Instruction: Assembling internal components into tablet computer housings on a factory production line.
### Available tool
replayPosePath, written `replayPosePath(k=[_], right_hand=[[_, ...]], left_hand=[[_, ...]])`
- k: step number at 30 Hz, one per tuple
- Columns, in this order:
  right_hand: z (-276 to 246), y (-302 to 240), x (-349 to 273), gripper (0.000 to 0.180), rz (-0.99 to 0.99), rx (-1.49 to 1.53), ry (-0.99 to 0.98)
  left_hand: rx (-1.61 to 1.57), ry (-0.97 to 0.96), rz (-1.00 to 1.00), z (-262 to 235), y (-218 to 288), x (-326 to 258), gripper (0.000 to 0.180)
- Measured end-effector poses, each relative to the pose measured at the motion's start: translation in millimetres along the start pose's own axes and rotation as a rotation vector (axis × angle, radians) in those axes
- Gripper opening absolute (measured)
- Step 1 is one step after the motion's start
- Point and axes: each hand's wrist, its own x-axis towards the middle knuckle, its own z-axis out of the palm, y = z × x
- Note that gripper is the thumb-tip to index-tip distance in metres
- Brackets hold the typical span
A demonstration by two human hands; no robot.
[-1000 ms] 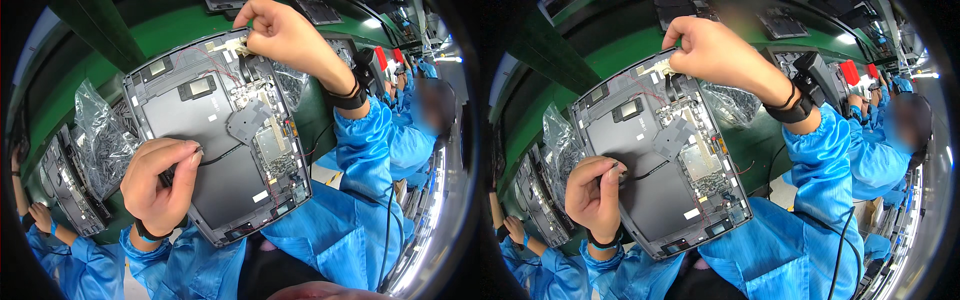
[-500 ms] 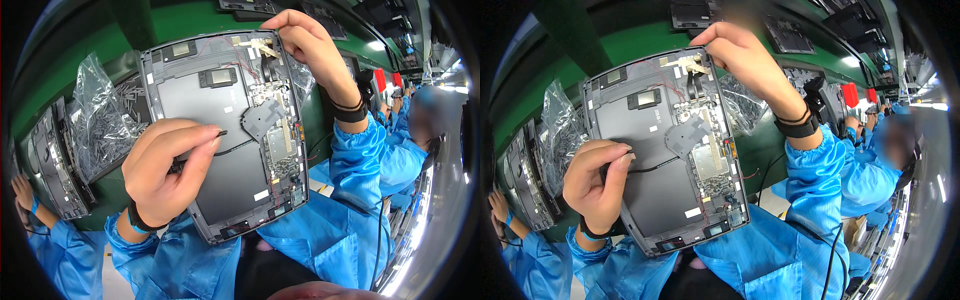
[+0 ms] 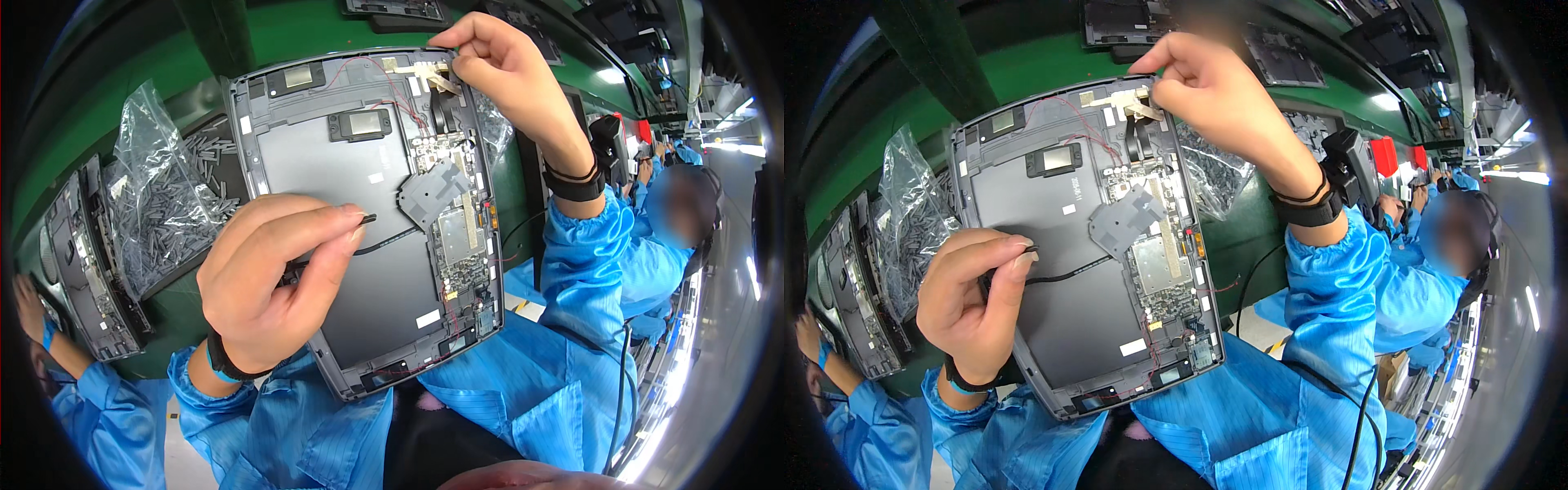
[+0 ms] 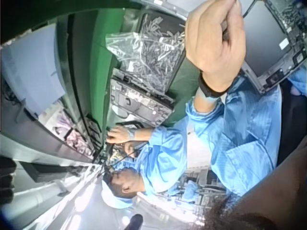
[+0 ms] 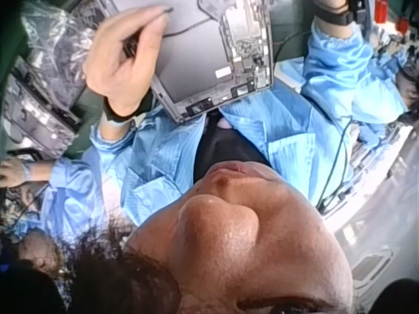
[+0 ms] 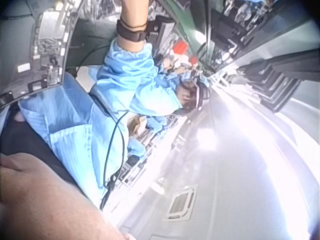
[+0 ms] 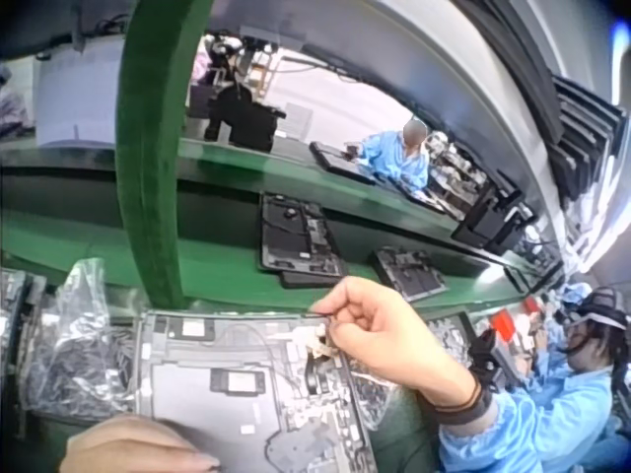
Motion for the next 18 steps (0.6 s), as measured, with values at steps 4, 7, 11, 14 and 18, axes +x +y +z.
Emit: replayPosePath(k=[4,7,11,14,18], right_hand=[[-4.6,1.4,-2.2,0.023,0.004,0.097,0.024],[-3.4,-8.4,-0.3,0.023,0.010,-0.022,-0.017],[0.6,-16.7,-3.8,0.022,-0.076,-0.297,0.013],[-0.3,-9.9,-2.6,0.022,-0.024,-0.181,-0.010],[-3.3,0.8,-1.7,0.022,0.017,0.092,-0.021]], left_hand=[[0.006,-0.005,0.032,1.9,-0.2,3.3,0.024],[0.005,0.003,0.013,1.0,-0.4,0.6,0.024],[0.013,-0.004,0.022,0.8,0.7,1.1,0.024],[0.005,-0.001,0.011,0.8,0.9,-0.1,0.024],[0.007,-0.003,0.003,1.2,-0.9,-0.3,0.024]])
